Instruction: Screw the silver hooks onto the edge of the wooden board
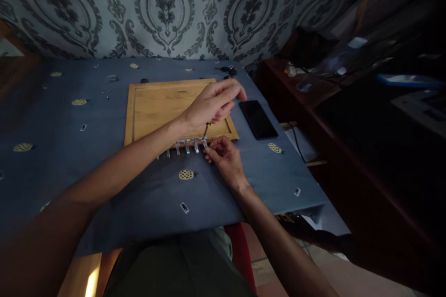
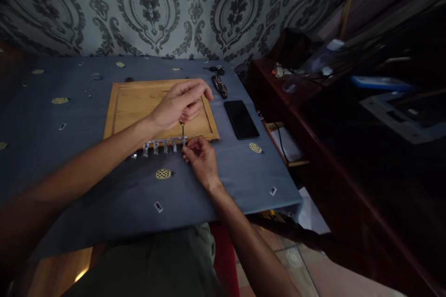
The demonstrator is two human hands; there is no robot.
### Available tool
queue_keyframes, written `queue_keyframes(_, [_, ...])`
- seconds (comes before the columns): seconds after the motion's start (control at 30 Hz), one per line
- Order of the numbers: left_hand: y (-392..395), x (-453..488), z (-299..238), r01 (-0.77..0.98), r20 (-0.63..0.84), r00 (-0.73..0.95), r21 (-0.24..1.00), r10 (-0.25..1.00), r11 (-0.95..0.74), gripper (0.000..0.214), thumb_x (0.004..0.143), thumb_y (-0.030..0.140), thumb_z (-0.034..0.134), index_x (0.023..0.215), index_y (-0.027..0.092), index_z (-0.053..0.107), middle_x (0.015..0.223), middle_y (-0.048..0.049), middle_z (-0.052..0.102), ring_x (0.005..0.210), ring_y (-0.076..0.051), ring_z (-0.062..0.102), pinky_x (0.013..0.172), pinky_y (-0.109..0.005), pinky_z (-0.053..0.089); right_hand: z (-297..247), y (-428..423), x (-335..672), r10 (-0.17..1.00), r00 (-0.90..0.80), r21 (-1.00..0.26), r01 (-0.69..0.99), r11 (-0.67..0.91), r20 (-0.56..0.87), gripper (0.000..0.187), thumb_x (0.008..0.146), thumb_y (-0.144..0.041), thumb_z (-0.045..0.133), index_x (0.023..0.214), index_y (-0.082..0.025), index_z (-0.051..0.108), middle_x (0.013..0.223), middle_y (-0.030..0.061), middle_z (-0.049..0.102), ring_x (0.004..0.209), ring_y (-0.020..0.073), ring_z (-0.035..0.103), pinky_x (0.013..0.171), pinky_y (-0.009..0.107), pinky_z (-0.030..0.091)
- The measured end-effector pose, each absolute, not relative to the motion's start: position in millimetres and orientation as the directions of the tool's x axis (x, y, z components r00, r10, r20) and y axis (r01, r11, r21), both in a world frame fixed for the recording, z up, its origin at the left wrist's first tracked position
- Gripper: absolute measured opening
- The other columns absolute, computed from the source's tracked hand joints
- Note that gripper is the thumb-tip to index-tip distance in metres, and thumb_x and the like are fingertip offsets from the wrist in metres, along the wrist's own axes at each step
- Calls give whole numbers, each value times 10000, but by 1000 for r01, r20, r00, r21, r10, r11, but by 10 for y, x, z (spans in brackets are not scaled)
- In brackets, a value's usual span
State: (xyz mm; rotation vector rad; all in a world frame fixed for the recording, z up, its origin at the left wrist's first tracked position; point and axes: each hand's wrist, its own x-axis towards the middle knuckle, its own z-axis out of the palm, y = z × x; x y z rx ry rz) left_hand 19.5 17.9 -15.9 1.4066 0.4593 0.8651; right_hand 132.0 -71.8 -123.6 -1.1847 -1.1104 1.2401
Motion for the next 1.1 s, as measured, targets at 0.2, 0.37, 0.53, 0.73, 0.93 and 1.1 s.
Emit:
queue_keyframes(0.2, [92, 222, -159, -226, 248, 357, 958, 900, -175, 263, 1057, 269, 489, 810, 181, 509, 532, 88, 381, 453, -44, 369, 447, -143, 329, -1229, -720, 1318, 999, 31, -995, -94, -35, -38, 459, 636, -516, 889, 754, -228, 552, 615, -60, 606, 515, 108, 572, 499, 239, 474])
queue_keyframes(0.37, [23, 288, -163, -302, 209, 380, 949, 901, -93, 322, 1066, 340, 464, 786, 188, 503, 488, 104, 289, 395, -33, 226, 397, -166, 188, -1217, -726, 1327, 999, 14, -997, -64, -33, -34, 430, 665, -501, 875, 766, -232, 556, 621, -57, 602, 533, 117, 575, 515, 251, 493])
queue_keyframes(0.53, [55, 318, -177, -268, 205, 500, 961, 841, -74, 374, 1072, 403, 433, 785, 182, 521, 441, 93, 314, 362, -40, 246, 383, -175, 206, -1221, -723, 1329, 999, 9, -998, -56, -30, -31, 412, 687, -487, 859, 765, -232, 545, 613, -58, 593, 525, 116, 570, 506, 247, 483])
queue_keyframes(0.73, [131, 261, -134, -226, 140, 616, 974, 775, 3, 368, 1096, 347, 354, 819, 179, 530, 427, 107, 279, 330, -40, 214, 372, -156, 167, -1247, -715, 1321, 1000, 22, -997, -71, -17, -19, 415, 685, -492, 860, 761, -232, 544, 614, -53, 599, 526, 119, 577, 507, 251, 486])
queue_keyframes(0.93, [172, 181, -193, -286, 204, 630, 958, 749, -20, 347, 1083, 378, 397, 843, 177, 546, 443, 115, 263, 341, -40, 188, 377, -154, 144, -1260, -711, 1314, 999, 30, -996, -86, -14, -17, 439, 665, -513, 870, 753, -231, 547, 619, -52, 613, 523, 117, 575, 504, 251, 486])
queue_keyframes(1.1, [152, 154, -219, -314, 258, 619, 947, 742, -67, 332, 1085, 341, 392, 844, 171, 545, 444, 116, 279, 351, -43, 183, 379, -159, 151, -1261, -710, 1315, 999, 28, -997, -82, -15, -17, 438, 666, -501, 875, 757, -229, 545, 629, -51, 604, 530, 116, 575, 504, 249, 486])
